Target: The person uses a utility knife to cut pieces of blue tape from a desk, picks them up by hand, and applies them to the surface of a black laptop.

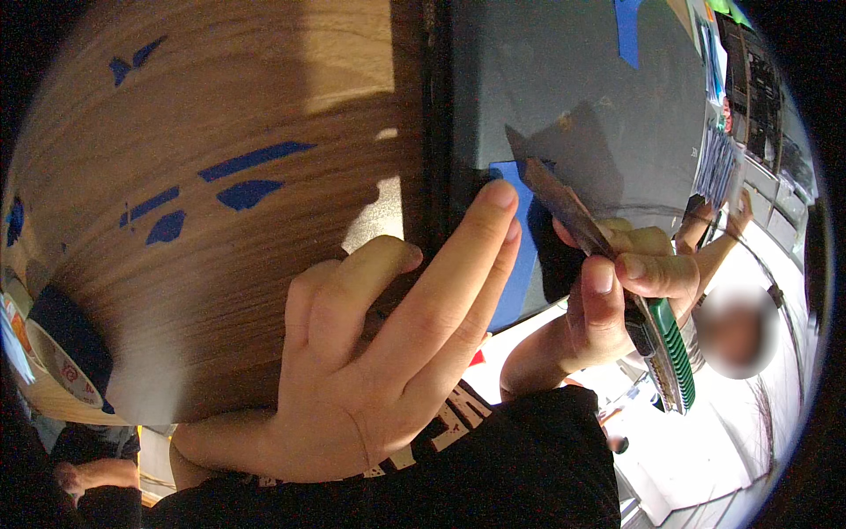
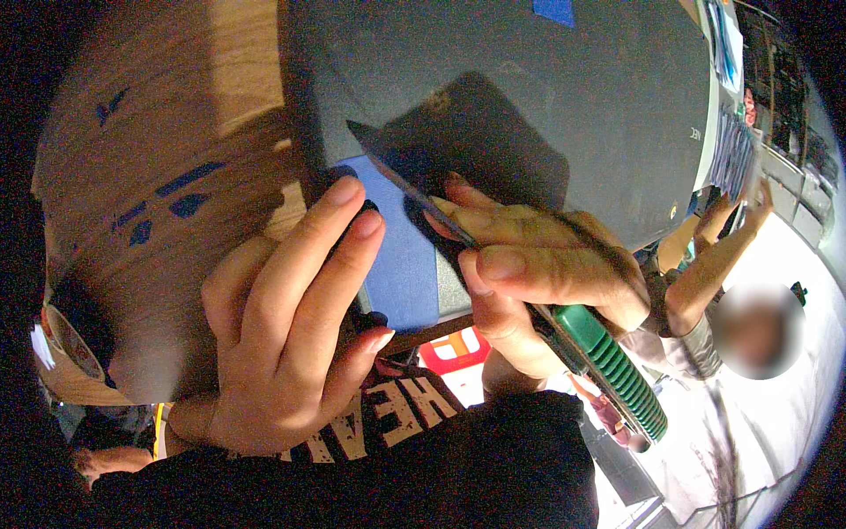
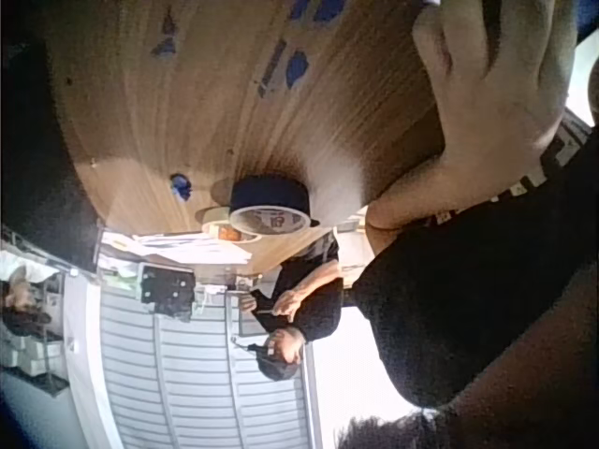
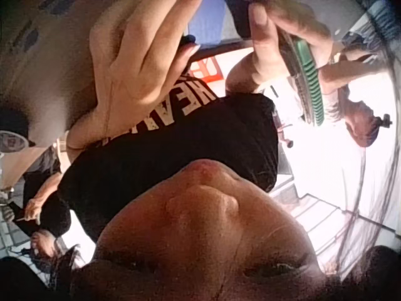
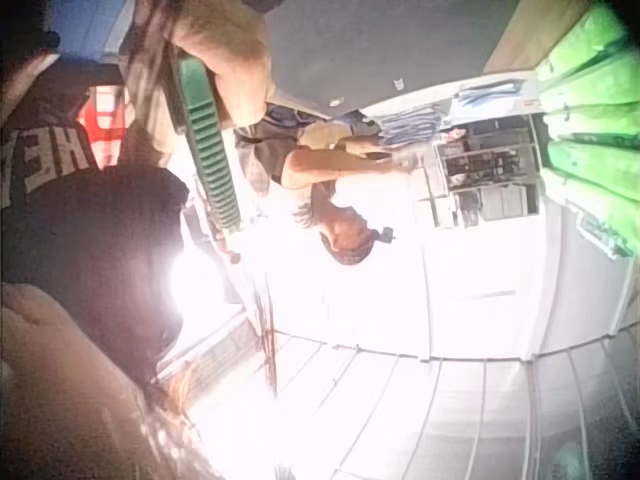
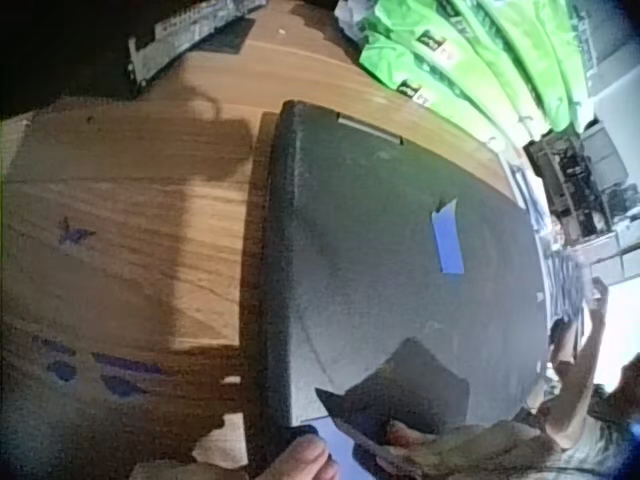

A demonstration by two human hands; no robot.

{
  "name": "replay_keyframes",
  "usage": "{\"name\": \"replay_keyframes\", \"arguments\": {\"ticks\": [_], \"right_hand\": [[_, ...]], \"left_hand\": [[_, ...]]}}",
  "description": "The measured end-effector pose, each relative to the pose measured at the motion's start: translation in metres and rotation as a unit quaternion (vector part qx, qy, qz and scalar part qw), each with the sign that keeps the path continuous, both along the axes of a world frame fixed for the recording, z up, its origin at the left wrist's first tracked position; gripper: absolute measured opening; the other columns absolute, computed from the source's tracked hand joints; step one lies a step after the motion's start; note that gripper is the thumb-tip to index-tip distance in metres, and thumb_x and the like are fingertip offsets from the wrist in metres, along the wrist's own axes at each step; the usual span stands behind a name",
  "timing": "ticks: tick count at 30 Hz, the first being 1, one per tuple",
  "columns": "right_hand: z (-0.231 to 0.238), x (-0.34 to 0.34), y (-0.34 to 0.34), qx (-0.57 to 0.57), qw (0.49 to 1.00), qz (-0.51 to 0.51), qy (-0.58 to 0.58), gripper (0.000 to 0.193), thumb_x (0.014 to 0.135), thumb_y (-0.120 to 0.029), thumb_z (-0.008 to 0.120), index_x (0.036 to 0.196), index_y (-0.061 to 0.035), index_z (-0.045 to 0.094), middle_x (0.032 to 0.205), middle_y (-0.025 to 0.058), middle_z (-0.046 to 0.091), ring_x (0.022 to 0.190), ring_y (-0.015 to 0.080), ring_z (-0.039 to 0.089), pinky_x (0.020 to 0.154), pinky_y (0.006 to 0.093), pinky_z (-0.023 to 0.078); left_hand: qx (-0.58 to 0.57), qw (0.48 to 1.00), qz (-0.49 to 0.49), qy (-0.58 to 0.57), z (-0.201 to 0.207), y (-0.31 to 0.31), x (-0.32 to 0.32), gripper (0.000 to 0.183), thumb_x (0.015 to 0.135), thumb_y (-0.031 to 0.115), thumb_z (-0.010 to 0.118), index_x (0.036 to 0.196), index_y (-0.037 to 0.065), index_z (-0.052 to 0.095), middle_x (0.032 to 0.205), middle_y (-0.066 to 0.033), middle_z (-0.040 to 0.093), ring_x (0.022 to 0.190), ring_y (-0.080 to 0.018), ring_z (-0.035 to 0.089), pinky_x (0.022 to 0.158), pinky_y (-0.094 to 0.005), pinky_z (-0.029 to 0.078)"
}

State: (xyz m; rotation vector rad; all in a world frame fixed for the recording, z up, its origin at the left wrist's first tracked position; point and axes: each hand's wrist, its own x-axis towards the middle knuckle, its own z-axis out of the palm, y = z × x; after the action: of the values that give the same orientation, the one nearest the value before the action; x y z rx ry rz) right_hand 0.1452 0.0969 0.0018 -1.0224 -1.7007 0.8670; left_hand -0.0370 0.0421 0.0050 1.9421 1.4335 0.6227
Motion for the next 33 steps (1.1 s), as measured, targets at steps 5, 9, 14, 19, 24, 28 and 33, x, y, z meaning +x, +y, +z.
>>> {"name": "replay_keyframes", "arguments": {"ticks": [5, 9, 14, 19, 24, 28, 33], "right_hand": [[0.002, -0.002, -0.001, -0.018, 1.000, -0.005, 0.009, 0.014, 0.077, -0.008, 0.075, 0.082, -0.0023, 0.063, 0.068, 0.0141, 0.066, 0.078, 0.0347, 0.069, 0.078, 0.0535, 0.055], [0.003, 0.002, 0.001, -0.023, 0.999, 0.021, 0.012, 0.015, 0.078, -0.008, 0.074, 0.085, -0.0030, 0.062, 0.069, 0.0140, 0.065, 0.077, 0.0340, 0.069, 0.079, 0.0538, 0.055], [-0.001, 0.005, 0.009, -0.012, 0.995, 0.094, -0.018, 0.015, 0.079, -0.008, 0.073, 0.086, -0.0039, 0.060, 0.069, 0.0131, 0.063, 0.076, 0.0323, 0.068, 0.078, 0.0541, 0.055], [0.004, 0.005, 0.010, -0.002, 0.990, 0.137, -0.036, 0.015, 0.081, -0.009, 0.071, 0.087, -0.0049, 0.058, 0.070, 0.0122, 0.061, 0.075, 0.0307, 0.068, 0.078, 0.0544, 0.055], [0.005, -0.003, 0.008, 0.003, 0.986, 0.161, -0.052, 0.015, 0.082, -0.009, 0.069, 0.087, -0.0059, 0.056, 0.071, 0.0112, 0.059, 0.074, 0.0290, 0.067, 0.077, 0.0547, 0.056], [0.001, -0.012, -0.001, 0.005, 0.984, 0.169, -0.054, 0.015, 0.083, -0.009, 0.068, 0.088, -0.0067, 0.054, 0.071, 0.0105, 0.057, 0.073, 0.0277, 0.067, 0.077, 0.0549, 0.056], [-0.004, -0.019, -0.019, 0.010, 0.992, 0.120, -0.047, 0.015, 0.084, -0.010, 0.067, 0.088, -0.0075, 0.053, 0.070, 0.0090, 0.054, 0.072, 0.0267, 0.066, 0.076, 0.0550, 0.056]], "left_hand": [[0.000, 1.000, 0.000, -0.008, -0.001, -0.001, -0.002, 0.054, 0.076, 0.021, 0.066, 0.124, -0.002, 0.055, 0.133, -0.0143, 0.051, 0.107, -0.0236, 0.050, 0.093, -0.0343, 0.036], [0.011, 1.000, 0.002, -0.008, -0.001, -0.003, 0.000, 0.054, 0.077, 0.021, 0.066, 0.124, -0.002, 0.055, 0.133, -0.0146, 0.051, 0.107, -0.0235, 0.051, 0.093, -0.0342, 0.036], [-0.001, 1.000, 0.003, 0.001, -0.002, -0.003, -0.001, 0.055, 0.076, 0.021, 0.066, 0.124, -0.002, 0.054, 0.133, -0.0145, 0.051, 0.107, -0.0234, 0.051, 0.093, -0.0346, 0.036], [0.016, 1.000, -0.007, -0.003, 0.000, -0.006, -0.006, 0.056, 0.075, 0.021, 0.067, 0.123, -0.003, 0.054, 0.130, -0.0160, 0.053, 0.109, -0.0234, 0.051, 0.092, -0.0350, 0.036], [0.015, 1.000, -0.019, -0.005, -0.001, -0.011, -0.021, 0.056, 0.074, 0.020, 0.067, 0.123, -0.004, 0.053, 0.130, -0.0172, 0.053, 0.111, -0.0238, 0.052, 0.091, -0.0351, 0.036], [0.016, 1.000, -0.016, -0.008, -0.006, -0.022, -0.033, 0.057, 0.073, 0.019, 0.067, 0.123, -0.004, 0.053, 0.130, -0.0174, 0.053, 0.110, -0.0242, 0.052, 0.091, -0.0353, 0.036], [0.013, 1.000, -0.014, 0.002, -0.006, -0.034, -0.039, 0.057, 0.072, 0.020, 0.068, 0.122, -0.004, 0.054, 0.130, -0.0176, 0.053, 0.110, -0.0244, 0.052, 0.091, -0.0356, 0.037]]}}
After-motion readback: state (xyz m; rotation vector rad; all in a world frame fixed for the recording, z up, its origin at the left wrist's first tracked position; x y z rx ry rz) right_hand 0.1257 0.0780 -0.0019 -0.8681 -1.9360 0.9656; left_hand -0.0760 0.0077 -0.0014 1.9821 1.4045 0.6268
